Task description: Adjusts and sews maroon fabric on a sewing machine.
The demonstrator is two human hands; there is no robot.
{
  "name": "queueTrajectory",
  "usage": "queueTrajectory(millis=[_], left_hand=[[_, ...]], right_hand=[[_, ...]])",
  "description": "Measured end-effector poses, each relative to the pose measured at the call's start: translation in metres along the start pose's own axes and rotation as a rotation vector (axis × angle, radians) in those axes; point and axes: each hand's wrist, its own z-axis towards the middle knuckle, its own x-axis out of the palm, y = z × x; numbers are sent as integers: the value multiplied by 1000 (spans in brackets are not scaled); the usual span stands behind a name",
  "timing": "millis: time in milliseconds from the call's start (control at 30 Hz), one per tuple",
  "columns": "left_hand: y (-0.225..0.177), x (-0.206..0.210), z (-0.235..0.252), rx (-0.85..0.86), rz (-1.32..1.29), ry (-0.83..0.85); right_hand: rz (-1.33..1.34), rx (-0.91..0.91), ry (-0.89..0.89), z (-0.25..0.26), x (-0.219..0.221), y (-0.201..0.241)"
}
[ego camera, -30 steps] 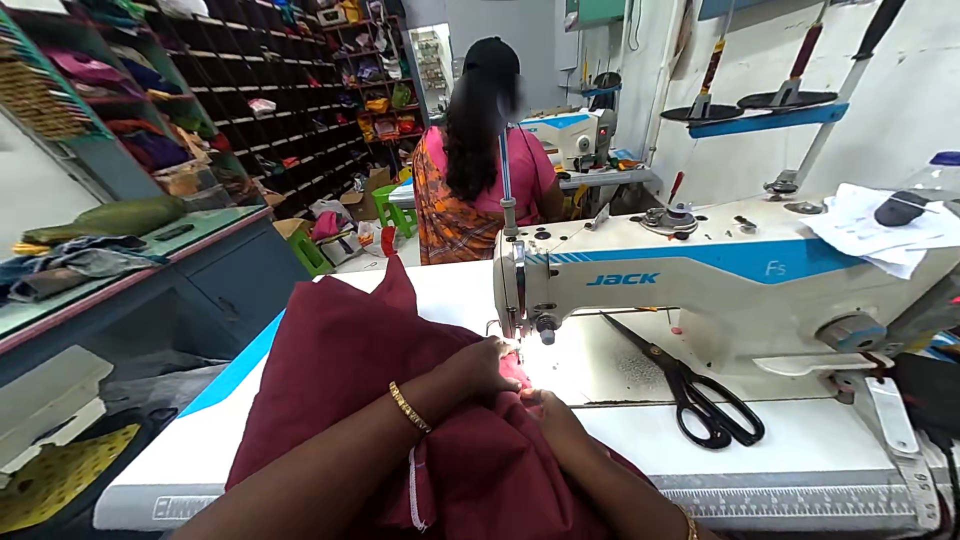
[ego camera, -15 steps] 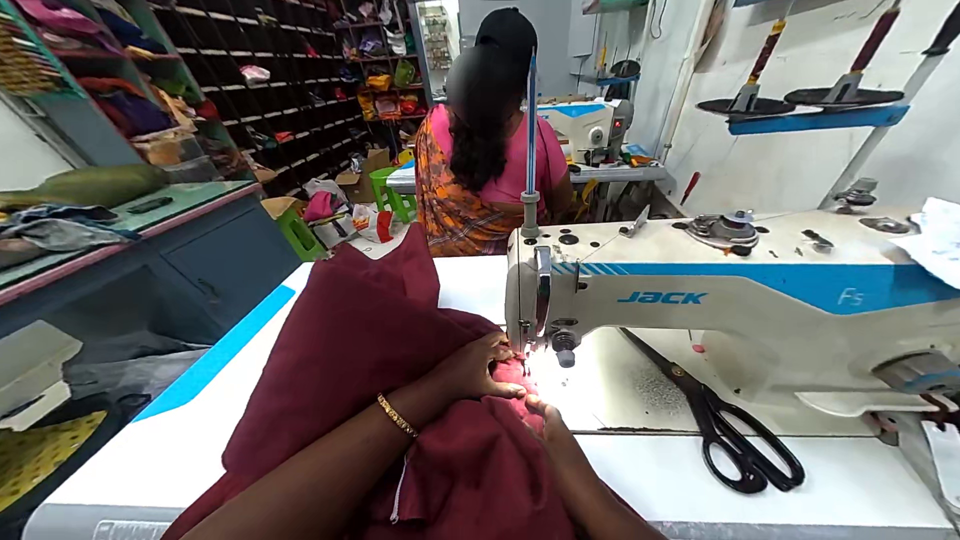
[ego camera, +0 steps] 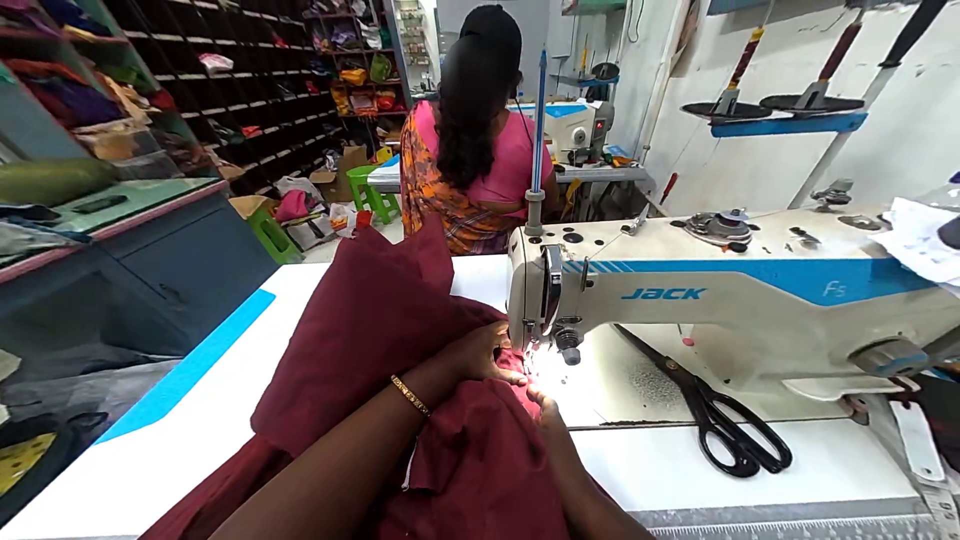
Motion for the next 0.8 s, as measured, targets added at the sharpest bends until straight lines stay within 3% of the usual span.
queueTrajectory(millis=[300, 467, 633, 800], left_hand=[[4, 2, 0, 74, -12, -29], [-72, -25, 2, -48, -55, 40], [2, -3, 2, 62, -39, -11], [6, -5, 4, 70, -12, 1]], right_hand=[[-8, 19, -8, 1, 1, 1], [39, 38, -4, -1, 1, 4], [48, 40, -1, 0, 2, 4], [37, 38, -11, 2, 3, 7]])
